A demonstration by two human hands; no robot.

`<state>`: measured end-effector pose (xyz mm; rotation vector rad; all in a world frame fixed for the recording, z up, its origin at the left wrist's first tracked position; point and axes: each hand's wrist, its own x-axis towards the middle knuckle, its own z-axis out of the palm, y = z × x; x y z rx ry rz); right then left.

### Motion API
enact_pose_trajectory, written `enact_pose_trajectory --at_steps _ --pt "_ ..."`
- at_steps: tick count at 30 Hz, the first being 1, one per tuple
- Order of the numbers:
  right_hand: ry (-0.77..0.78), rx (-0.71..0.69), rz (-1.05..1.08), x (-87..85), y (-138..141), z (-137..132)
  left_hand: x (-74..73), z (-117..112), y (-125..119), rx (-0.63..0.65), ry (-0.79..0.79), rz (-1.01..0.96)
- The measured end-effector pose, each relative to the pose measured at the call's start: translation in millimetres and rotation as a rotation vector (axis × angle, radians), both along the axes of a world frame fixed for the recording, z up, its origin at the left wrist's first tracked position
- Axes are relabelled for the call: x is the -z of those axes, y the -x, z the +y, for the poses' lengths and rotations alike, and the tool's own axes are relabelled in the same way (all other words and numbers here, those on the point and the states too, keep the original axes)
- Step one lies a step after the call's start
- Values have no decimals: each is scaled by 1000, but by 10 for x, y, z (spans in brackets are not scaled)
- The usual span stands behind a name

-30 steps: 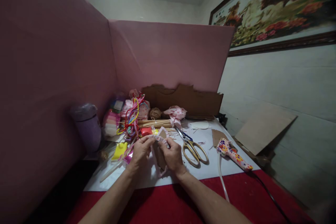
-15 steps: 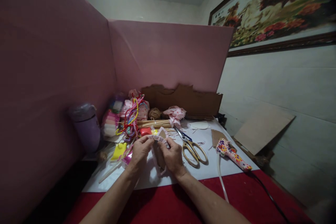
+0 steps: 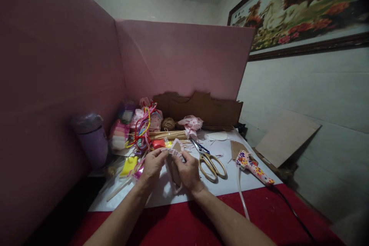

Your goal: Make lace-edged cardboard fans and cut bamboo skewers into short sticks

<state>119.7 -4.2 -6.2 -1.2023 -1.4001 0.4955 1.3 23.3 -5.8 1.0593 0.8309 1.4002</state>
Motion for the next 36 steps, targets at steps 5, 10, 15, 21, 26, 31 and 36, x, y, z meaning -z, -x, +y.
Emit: enact_pose_trajectory --at_steps 5,10,15,21,26,31,36 --pt "48 -9 49 53 -8 44 -29 -12 0 65 2 -40" --pt "66 -16 63 31 -27 52 -43 -35 -22 134 -1 -74" --pt "42 -12 44 13 -13 26 -84 -52 -46 68 30 -155" --pt "59 -27 49 64 -7 48 -52 -28 -22 46 25 -85" --pt "85 -26 79 62 -20 68 -46 -36 -24 75 10 -70" --pt "53 -43 78 41 -12 47 -125 -81 -34 43 34 -100" --pt "75 -53 78 41 1 36 -64 -37 -4 -12 36 -39"
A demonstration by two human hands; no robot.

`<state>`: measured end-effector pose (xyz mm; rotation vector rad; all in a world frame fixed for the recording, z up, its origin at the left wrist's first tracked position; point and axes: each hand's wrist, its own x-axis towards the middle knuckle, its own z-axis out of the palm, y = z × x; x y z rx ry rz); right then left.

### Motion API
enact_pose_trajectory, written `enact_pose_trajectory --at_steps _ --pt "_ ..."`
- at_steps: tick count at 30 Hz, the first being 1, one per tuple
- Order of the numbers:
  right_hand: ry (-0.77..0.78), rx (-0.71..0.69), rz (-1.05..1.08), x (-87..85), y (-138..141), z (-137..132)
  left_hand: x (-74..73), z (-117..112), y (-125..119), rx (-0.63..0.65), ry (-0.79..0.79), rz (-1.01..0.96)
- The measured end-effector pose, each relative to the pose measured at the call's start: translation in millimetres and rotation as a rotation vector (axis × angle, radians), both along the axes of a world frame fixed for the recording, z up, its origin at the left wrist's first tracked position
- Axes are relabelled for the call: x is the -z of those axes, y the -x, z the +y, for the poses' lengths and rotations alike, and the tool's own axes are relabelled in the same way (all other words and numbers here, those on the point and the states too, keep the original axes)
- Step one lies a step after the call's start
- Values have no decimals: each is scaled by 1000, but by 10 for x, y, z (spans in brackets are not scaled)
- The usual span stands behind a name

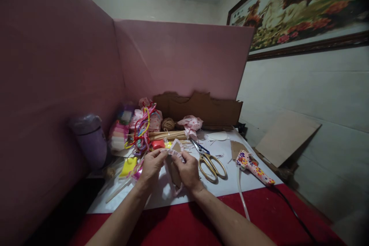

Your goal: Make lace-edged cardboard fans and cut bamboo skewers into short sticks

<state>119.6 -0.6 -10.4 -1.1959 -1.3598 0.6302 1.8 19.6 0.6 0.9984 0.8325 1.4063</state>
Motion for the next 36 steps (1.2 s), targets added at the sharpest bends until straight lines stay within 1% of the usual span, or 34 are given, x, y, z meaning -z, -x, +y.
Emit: enact_pose_trajectory --at_steps 4,9,12,15,19,22,31,36 --pt "15 11 -1 25 -10 31 41 21 6 11 -9 22" --pt "4 3 4 31 -14 39 -33 -36 -21 53 -1 -36" --pt "-13 -2 -7 25 -9 26 -63 -53 -23 20 2 -32" --pt "-14 -21 -3 28 -9 27 -34 -29 -5 -20 -7 12" --pt "13 -23 39 32 -16 47 46 27 19 1 -24 36" --pt "31 -27 62 34 -21 58 71 47 18 -3 -19 44" --pt "31 -120 116 50 -55 103 -54 -66 -8 79 -13 -7" --pt "13 -120 52 30 -66 91 -49 -59 16 39 -8 48"
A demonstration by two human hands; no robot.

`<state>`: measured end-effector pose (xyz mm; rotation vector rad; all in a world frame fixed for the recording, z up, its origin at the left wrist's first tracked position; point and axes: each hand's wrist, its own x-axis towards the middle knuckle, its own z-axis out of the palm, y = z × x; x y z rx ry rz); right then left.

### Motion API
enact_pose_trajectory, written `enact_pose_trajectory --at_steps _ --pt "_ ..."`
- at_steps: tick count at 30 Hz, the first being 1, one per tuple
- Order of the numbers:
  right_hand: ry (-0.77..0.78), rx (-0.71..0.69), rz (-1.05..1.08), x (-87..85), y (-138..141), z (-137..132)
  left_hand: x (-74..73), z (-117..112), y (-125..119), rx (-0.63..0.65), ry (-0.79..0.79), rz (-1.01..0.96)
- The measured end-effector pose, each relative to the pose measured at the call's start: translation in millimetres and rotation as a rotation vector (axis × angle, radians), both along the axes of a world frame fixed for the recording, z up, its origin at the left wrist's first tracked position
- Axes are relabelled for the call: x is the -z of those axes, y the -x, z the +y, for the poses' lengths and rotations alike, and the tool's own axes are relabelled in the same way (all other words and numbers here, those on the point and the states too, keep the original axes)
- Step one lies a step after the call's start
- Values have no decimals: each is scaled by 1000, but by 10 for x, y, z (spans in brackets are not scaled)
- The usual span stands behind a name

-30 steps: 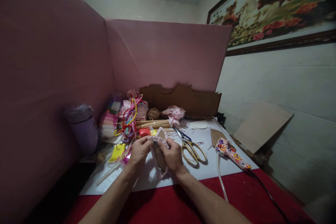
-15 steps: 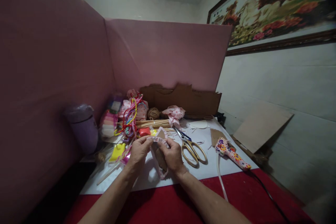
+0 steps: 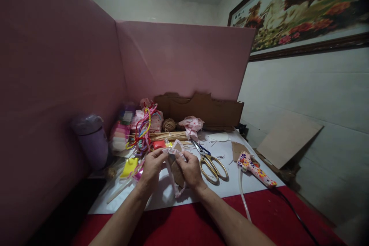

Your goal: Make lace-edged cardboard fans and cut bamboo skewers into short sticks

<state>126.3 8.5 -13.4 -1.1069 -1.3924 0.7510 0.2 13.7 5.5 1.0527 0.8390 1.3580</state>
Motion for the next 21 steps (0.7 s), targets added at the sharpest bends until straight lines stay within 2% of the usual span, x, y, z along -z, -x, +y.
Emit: enact_pose_trajectory --at_steps 9,11,14,16,18,20,21 --pt "-61 46 -209 30 -27 33 -4 10 8 -39 29 44" --pt "-47 96 -290 -31 -30 5 -11 13 16 -38 47 41" --pt "-89 239 -443 -274 -117 -113 -30 17 28 -39 104 51" --pt "-174 316 -568 -500 -294 -217 -41 24 33 -51 158 58" --pt "-169 384 -716 -698 -598 -315 -41 38 35 -64 197 65" --pt "-51 473 -898 -796 -1003 -394 -29 53 35 -57 221 41" --pt "66 534 -1002 -797 -1221 -423 -20 60 34 -50 228 24"
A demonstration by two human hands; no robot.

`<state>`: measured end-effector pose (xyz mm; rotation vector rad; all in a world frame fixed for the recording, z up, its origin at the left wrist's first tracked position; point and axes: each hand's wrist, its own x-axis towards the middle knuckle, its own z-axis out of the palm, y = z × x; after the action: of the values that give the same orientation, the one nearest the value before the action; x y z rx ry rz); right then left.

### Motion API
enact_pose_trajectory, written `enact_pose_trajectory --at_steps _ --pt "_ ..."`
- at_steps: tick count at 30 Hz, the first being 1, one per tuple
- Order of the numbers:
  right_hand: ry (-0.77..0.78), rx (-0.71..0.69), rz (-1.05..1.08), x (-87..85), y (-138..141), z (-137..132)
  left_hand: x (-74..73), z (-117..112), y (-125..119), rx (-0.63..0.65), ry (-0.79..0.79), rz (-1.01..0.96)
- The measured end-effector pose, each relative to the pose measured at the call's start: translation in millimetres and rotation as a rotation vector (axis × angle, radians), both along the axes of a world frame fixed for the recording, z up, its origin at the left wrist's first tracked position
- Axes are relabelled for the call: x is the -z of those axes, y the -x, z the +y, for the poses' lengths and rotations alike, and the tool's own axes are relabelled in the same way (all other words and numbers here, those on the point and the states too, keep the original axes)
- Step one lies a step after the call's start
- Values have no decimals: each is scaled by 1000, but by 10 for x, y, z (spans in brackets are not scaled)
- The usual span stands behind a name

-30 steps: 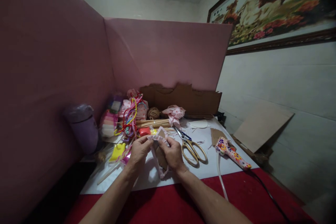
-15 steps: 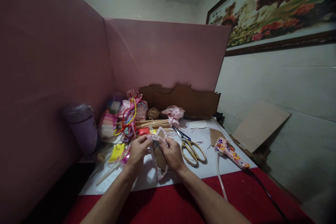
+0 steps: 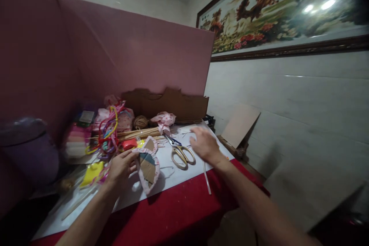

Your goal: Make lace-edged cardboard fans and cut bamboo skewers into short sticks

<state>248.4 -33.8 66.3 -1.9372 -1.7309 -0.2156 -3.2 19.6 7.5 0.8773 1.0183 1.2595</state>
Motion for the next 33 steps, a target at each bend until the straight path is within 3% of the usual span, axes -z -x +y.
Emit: enact_pose_trajectory --at_steps 3,6,9,13,17,22,25,28,30,33 --pt "322 264 -96 161 -582 -40 19 9 -10 29 5 -34" --pt "416 258 -107 414 -910 -34 5 -12 -36 53 24 -21" --pt "406 236 -88 599 -1005 -12 -32 -55 -67 58 48 3" --pt "379 242 -58 698 -1009 18 -41 -85 -82 52 43 4" --pt "311 253 -8 688 -1058 38 8 -62 -67 84 9 27" --pt "73 253 211 553 -1165 5 43 -52 -80 80 -7 35" --pt "-38 125 512 422 -1050 -100 53 -65 -101 62 16 46" --pt "-23 -140 887 318 -704 -284 76 -73 -113 89 27 28" --pt "123 -278 1106 293 -405 -418 85 -82 -121 119 40 -10" --pt "267 -414 1243 333 -5 -560 69 -111 -140 154 59 -63"
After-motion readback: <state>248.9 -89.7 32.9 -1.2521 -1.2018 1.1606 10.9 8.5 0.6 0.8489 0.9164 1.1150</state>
